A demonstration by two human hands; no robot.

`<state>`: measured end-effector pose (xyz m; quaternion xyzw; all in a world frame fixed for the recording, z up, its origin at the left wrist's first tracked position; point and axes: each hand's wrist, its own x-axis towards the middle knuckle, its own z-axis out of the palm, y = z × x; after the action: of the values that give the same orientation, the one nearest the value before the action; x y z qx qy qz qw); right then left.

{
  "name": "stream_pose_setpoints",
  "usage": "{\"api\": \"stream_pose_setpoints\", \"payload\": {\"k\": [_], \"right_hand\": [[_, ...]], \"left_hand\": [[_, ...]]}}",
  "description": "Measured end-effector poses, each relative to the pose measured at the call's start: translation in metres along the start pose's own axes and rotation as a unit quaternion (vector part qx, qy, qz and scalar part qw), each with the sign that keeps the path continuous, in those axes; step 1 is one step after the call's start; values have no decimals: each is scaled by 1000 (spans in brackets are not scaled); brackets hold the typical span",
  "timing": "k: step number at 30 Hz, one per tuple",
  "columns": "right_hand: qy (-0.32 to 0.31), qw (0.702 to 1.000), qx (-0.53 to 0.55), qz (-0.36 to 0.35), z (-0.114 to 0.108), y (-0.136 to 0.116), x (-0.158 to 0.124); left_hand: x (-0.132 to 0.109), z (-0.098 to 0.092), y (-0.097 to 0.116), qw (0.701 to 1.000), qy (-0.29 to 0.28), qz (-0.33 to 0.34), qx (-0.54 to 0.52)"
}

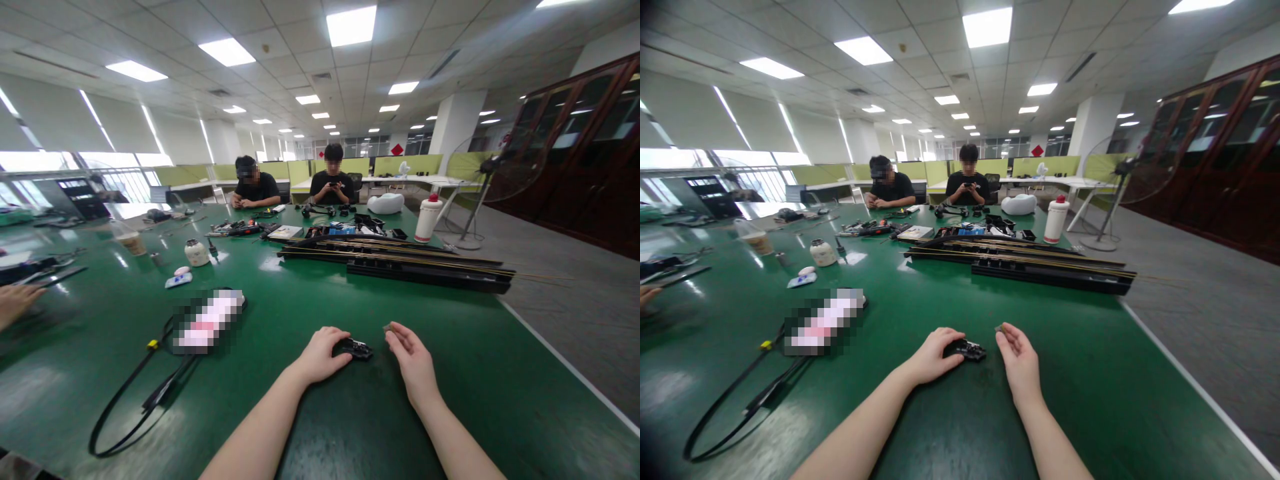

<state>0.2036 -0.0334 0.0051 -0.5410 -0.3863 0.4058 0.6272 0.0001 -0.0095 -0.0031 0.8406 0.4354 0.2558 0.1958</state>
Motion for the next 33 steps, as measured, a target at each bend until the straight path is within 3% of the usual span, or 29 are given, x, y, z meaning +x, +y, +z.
{"api": "stream_pose_setpoints", "payload": {"k": [33], "right_hand": [[51,998,20,24,-2,5,2]], "left_hand": [[-1,-1,-2,1000,5,-8,-29]]}}
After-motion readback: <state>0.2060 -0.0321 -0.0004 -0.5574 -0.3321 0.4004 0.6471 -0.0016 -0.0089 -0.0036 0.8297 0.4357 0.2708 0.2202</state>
